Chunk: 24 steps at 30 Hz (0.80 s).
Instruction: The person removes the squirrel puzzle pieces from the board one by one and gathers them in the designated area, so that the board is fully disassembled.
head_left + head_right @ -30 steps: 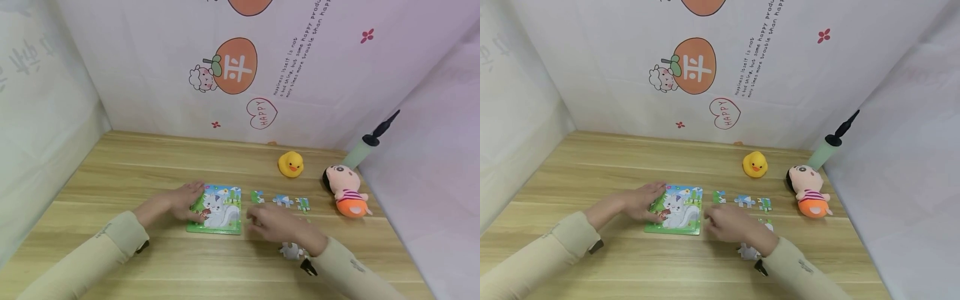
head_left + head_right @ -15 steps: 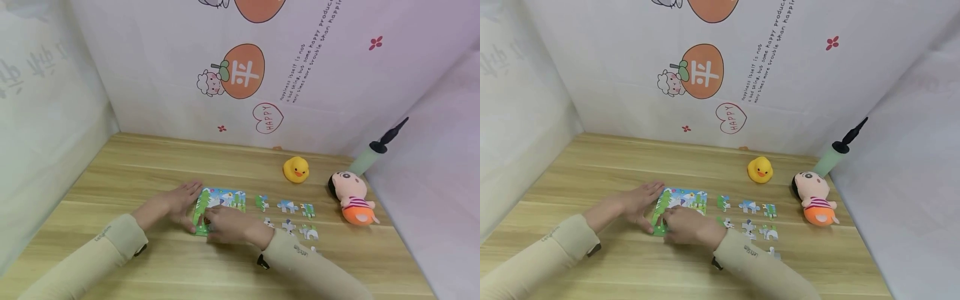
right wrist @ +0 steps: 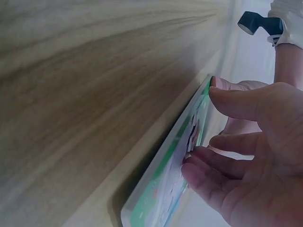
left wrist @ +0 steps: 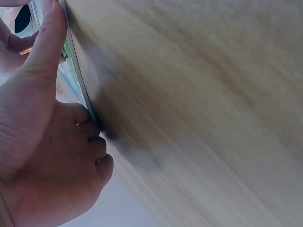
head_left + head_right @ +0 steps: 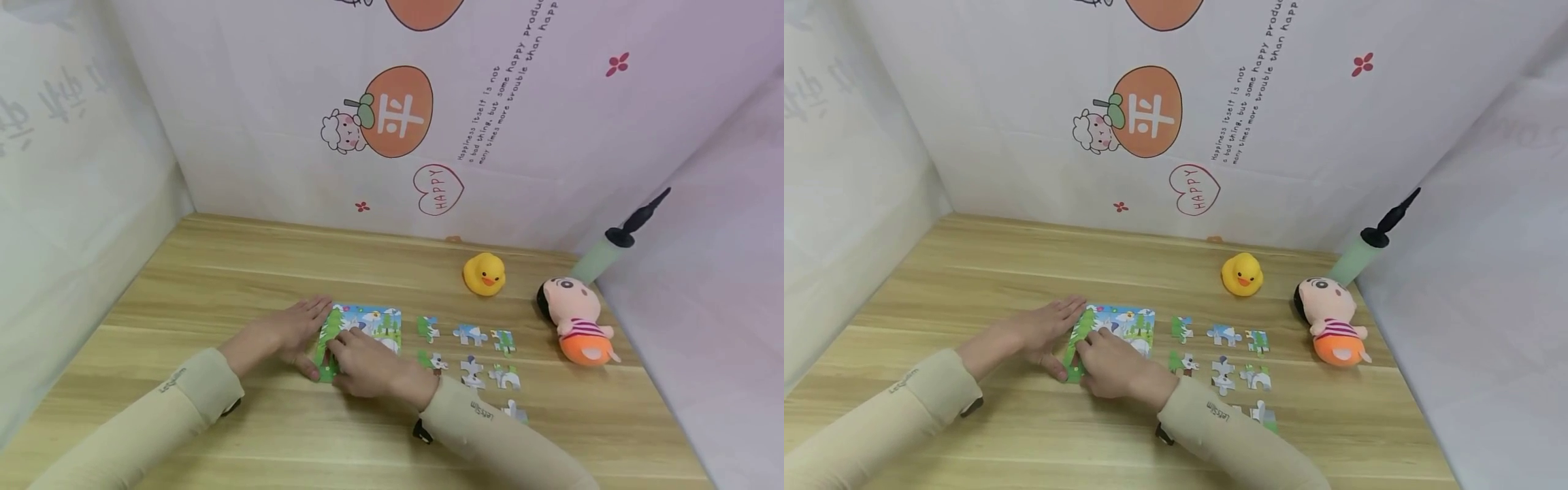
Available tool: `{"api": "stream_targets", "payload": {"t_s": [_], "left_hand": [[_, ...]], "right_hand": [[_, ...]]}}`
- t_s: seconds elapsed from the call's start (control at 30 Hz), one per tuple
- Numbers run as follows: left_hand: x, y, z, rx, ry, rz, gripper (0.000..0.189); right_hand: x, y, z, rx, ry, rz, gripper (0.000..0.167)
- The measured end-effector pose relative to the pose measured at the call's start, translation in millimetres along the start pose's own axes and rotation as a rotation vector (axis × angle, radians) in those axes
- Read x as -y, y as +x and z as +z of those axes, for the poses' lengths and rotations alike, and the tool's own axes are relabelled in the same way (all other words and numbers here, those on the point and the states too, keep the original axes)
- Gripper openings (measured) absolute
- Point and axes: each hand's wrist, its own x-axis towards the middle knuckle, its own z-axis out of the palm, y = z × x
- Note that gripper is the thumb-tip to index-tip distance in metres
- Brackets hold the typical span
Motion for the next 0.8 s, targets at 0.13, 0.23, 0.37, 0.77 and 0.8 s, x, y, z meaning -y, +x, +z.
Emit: {"api": "stream_targets", "payload": {"t_s": [0.13, 0.23, 0.37, 0.77, 0.8], "left_hand": [[-3.0, -1.1, -2.0, 0.003, 0.007, -0.002, 0.14], [-4.8, -2.1, -3.9, 0.004, 0.021, 0.0, 0.139], [-4.9, -2.7, -5.3, 0.005, 0.031, 0.001, 0.137], [-2.3, -0.4, -2.5, 0.001, 0.019, -0.001, 0.137], [-2.1, -0.4, -2.1, -0.001, 0.018, 0.0, 0.137]], "right_hand": [[-0.3, 0.3, 0.8, -0.005, 0.009, 0.011, 0.057], [-0.8, -0.1, 0.3, -0.031, 0.037, 0.004, 0.051], [-1.0, 0.6, -1.3, -0.093, 0.067, -0.025, 0.037], [7.0, 6.8, -4.2, -0.151, 0.13, -0.036, 0.02], [7.2, 6.7, -3.7, -0.147, 0.134, -0.038, 0.021]]}}
